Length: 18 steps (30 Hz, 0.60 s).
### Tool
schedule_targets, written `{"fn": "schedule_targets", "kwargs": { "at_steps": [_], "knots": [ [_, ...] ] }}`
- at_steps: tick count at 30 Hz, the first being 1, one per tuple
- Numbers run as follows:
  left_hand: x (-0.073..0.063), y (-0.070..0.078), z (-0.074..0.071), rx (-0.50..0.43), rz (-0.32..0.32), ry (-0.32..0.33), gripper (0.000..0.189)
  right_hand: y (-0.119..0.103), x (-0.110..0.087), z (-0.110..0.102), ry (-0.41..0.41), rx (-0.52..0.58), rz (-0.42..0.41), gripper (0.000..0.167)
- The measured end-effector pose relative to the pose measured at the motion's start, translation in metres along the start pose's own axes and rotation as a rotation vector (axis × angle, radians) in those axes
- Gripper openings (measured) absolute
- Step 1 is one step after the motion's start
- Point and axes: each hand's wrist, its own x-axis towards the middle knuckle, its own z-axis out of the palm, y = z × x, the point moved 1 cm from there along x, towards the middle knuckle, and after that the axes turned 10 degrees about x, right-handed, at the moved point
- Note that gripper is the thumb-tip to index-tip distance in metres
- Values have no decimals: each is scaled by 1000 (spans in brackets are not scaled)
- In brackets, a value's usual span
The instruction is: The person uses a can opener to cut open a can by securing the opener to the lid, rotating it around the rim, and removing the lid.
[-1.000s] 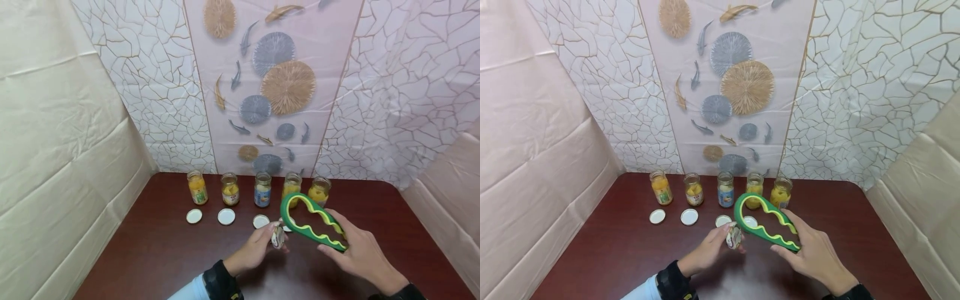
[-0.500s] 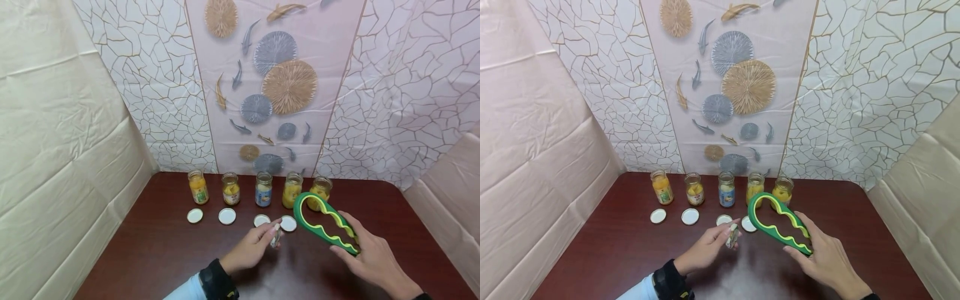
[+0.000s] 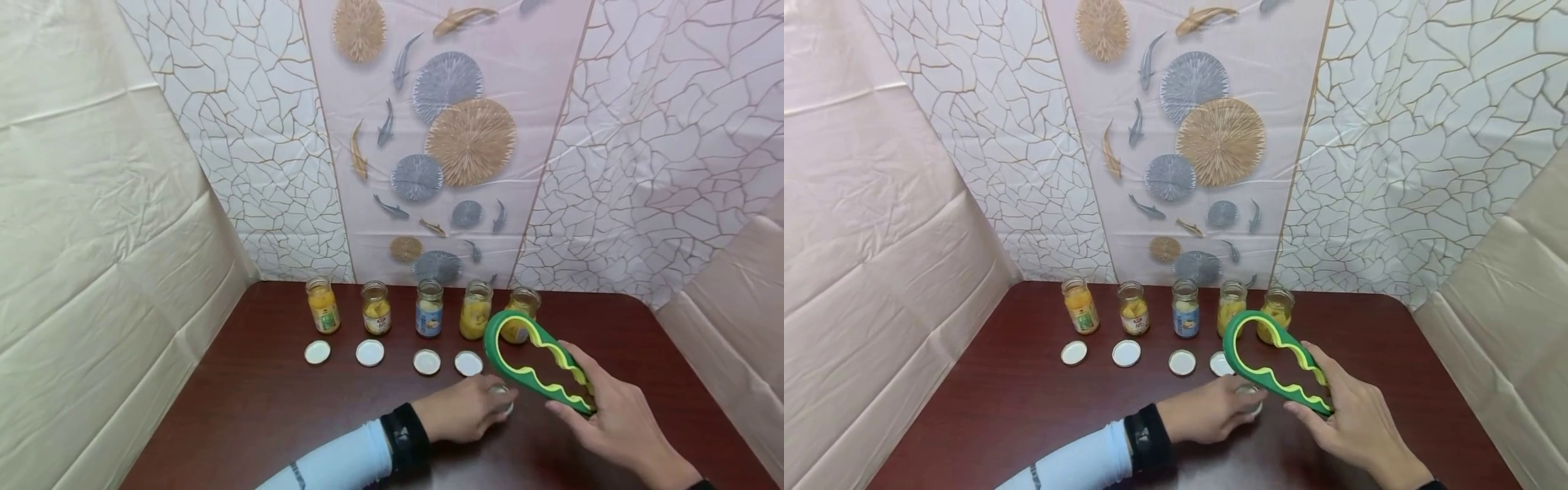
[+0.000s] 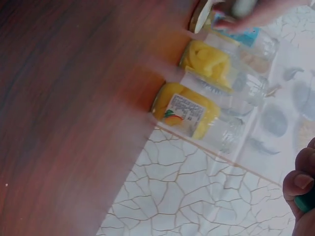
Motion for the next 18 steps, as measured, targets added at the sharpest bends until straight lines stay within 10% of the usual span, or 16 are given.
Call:
{"fn": "schedule_targets", "kwargs": {
  "at_steps": [8, 18],
  "knots": [
    [23, 16, 3, -12, 49, -309, 37, -6, -2, -3, -3, -3, -51, 106],
    [26, 20, 7, -99, -75, -430, 53, -1, -4, -2, 11, -8, -52, 105]
  ]
}}
